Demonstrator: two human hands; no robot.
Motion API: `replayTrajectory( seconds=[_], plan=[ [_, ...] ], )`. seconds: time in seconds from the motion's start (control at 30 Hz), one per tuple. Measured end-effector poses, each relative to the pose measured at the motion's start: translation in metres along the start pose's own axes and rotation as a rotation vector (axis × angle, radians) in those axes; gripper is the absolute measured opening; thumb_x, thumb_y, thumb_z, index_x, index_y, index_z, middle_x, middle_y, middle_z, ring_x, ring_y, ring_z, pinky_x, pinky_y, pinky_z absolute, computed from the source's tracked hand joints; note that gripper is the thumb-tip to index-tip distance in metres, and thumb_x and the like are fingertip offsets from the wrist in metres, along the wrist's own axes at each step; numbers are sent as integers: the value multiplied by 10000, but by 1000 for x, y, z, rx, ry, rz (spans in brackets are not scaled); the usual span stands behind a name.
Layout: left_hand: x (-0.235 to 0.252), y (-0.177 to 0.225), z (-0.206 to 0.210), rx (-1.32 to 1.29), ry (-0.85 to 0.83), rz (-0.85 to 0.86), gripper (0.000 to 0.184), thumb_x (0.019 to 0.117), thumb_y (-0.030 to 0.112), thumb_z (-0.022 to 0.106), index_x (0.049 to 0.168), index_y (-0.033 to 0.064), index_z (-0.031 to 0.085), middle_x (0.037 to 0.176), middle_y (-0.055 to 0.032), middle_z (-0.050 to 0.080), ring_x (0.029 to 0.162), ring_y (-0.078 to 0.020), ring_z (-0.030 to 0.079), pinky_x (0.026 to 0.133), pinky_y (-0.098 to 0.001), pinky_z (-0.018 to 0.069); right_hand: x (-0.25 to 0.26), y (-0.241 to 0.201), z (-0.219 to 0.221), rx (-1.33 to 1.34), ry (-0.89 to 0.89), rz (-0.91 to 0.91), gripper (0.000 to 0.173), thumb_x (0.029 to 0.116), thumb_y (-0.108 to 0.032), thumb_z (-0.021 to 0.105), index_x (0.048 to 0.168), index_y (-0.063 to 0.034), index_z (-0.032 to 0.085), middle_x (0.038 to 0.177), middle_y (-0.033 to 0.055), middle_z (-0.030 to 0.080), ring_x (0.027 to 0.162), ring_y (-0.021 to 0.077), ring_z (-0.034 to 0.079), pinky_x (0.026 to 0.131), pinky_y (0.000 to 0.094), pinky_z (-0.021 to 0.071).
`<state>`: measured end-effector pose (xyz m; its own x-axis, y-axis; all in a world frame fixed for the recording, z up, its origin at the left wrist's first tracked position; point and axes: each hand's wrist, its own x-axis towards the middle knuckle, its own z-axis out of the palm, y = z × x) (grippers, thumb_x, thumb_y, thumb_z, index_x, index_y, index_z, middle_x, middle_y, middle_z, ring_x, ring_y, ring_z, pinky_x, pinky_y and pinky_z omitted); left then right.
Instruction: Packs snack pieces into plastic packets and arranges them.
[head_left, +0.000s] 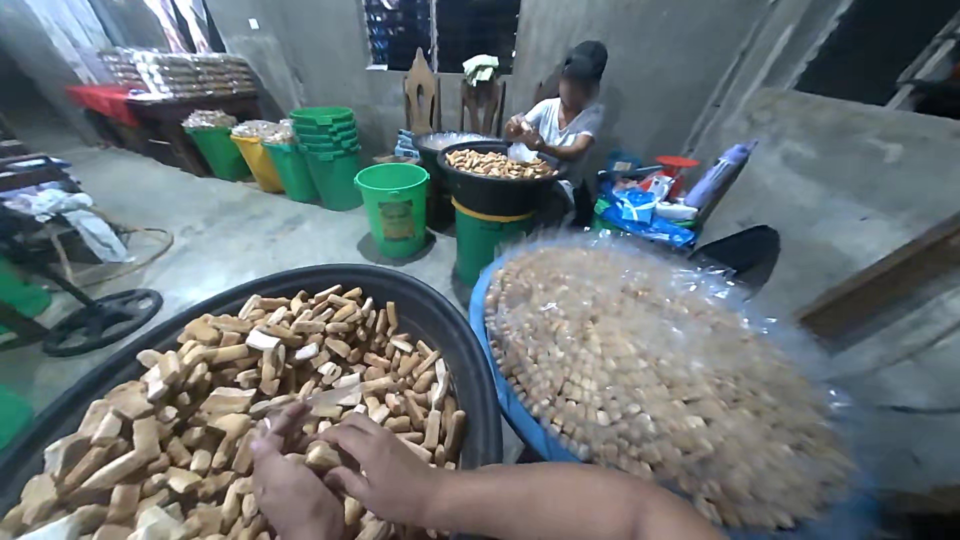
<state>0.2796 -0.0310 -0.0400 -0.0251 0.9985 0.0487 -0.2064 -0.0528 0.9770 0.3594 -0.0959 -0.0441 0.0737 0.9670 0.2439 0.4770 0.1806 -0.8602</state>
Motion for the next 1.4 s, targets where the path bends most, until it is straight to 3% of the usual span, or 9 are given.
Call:
replayTrajectory(
  seconds=[0.27, 0.53, 0.6, 0.7, 0.8, 0.9, 1.03, 1.2, 1.4],
  plan=[
    [15, 15, -4, -241, -80, -72, 520, 1122, 278, 139, 1323, 4, 532, 1103, -27, 671, 859, -54, 639, 748, -221, 536, 1, -23, -4, 498, 20, 264, 448, 1086, -161, 444, 1470, 71, 449, 1471, 217, 513, 1335, 205, 530, 1138, 362, 420],
    [37, -5, -31, 45, -323, 120, 777, 1059, 509, -18, 1537, 106, 443, 1613, -80, 389, 1487, -163, 337, 1218, -366, 268, 10, -25, -12, 481, -291, 251, 424, 1100, -221, 381, 1439, 14, 475, 1268, 90, 615, 1101, 80, 623, 984, 288, 523],
    [39, 2, -36, 179, -200, 230, 634, 1101, 369, 141, 1425, -3, 539, 1467, -170, 541, 1380, -230, 482, 1172, -416, 360, 7, -23, -18, 328, -274, 239, 460, 1061, -187, 472, 1481, -1, 454, 1323, 133, 599, 1090, 155, 664, 951, 334, 567],
    [45, 24, -50, 379, 24, 382, 325, 1083, 148, 422, 1128, -85, 644, 1005, -162, 675, 899, -172, 656, 834, -356, 549, -4, -3, -29, -313, -447, 210, 601, 1050, -169, 574, 1590, -45, 340, 1537, 266, 420, 1347, 389, 521, 1109, 510, 449],
    [41, 45, -55, 736, -38, 517, 235, 1003, 25, 535, 1199, -66, 626, 1154, -225, 636, 973, -284, 646, 861, -430, 537, -17, 17, -28, -549, -681, 305, 606, 1047, -81, 537, 1597, -15, 290, 1539, 325, 372, 1384, 492, 446, 1126, 574, 405],
    [28, 56, -46, 1198, -562, 358, 318, 999, -8, 514, 1280, -8, 663, 1332, -237, 623, 1240, -401, 599, 1064, -554, 454, -16, 8, -47, -354, -484, 304, 544, 1055, -159, 560, 1562, -49, 395, 1510, 268, 447, 1320, 400, 538, 1096, 523, 452],
    [22, 30, -31, 1227, -1004, 96, 320, 975, 175, 661, 1218, -32, 669, 1285, -229, 631, 1238, -370, 588, 1070, -526, 447, -10, 10, -58, 181, -187, 286, 504, 944, -137, 672, 1417, -60, 516, 1385, 151, 540, 933, 178, 683, 788, 356, 601],
    [11, 27, -24, 921, -866, 54, 618, 896, 24, 690, 1463, -28, 449, 1460, -225, 481, 1319, -309, 518, 1103, -417, 435, 2, 9, -54, -83, -126, 180, 544, 929, -142, 730, 1432, -51, 544, 1448, 208, 511, 1240, 270, 587, 1010, 393, 517],
    [2, 21, -22, 903, -716, 139, 665, 896, -36, 631, 1518, -3, 396, 1520, -241, 400, 1280, -301, 544, 1027, -369, 493, 8, -6, -40, -592, -96, -56, 520, 899, -3, 716, 1401, -30, 585, 1342, 292, 552, 1097, 420, 660, 916, 482, 576]
  ],
)
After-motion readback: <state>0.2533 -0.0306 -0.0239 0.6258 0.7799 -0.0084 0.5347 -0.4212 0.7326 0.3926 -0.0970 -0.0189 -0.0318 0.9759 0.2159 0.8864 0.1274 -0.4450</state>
